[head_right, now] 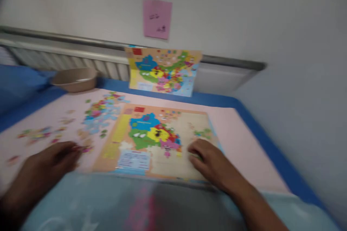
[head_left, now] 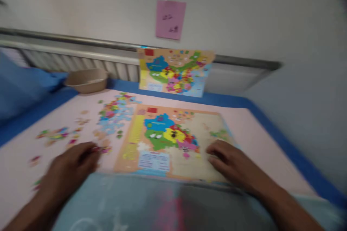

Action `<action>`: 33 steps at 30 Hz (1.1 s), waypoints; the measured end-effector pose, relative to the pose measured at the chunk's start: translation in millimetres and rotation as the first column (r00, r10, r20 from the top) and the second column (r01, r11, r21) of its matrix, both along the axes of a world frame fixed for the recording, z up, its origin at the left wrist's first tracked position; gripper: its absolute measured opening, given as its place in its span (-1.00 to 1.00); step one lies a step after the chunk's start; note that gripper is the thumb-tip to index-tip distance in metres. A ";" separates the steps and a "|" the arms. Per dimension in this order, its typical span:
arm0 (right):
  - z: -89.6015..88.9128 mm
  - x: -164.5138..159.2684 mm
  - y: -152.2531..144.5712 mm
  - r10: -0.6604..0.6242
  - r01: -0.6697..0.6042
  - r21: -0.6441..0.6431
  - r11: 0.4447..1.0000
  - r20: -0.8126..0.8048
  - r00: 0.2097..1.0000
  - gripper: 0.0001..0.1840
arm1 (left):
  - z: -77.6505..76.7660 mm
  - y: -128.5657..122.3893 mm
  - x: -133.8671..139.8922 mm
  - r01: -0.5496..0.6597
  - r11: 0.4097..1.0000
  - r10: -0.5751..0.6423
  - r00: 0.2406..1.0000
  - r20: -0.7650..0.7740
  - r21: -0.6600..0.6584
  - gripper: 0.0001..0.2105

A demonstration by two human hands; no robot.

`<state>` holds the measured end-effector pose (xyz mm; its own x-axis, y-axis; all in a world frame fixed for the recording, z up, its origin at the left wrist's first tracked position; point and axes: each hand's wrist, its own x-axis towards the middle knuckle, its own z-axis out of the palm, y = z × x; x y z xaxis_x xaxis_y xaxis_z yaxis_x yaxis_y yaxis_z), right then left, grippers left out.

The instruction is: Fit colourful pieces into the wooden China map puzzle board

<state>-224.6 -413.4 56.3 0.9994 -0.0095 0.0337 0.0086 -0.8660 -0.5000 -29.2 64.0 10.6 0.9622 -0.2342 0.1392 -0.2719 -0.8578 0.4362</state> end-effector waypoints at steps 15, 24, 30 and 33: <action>-50.4 5.3 -35.8 -0.114 0.113 0.025 0.993 0.023 0.993 -0.72 | 16.1 -14.2 -1.1 0.120 0.992 -0.114 0.988 0.103 -0.049 -0.69; 1.7 8.3 0.5 -0.046 0.046 0.004 0.999 -0.081 0.996 -0.71 | 16.3 -16.1 -1.9 -0.036 0.994 0.030 0.998 -0.061 -0.099 -0.53; 6.3 4.2 4.3 -0.043 0.044 0.005 0.999 -0.086 0.995 -0.78 | 3.6 -7.9 4.6 -0.063 0.997 0.059 0.992 -0.114 -0.034 -0.49; 7.8 3.1 5.0 -0.051 0.052 0.008 0.999 -0.092 0.994 -0.83 | -10.6 1.0 10.0 -0.059 0.998 0.057 0.993 -0.101 -0.017 -0.51</action>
<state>-221.6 -408.3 64.0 0.9964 -0.0605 -0.0587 -0.0819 -0.8590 -0.5054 -19.2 65.0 0.0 0.9833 -0.1761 0.0453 -0.1763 -0.8617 0.4758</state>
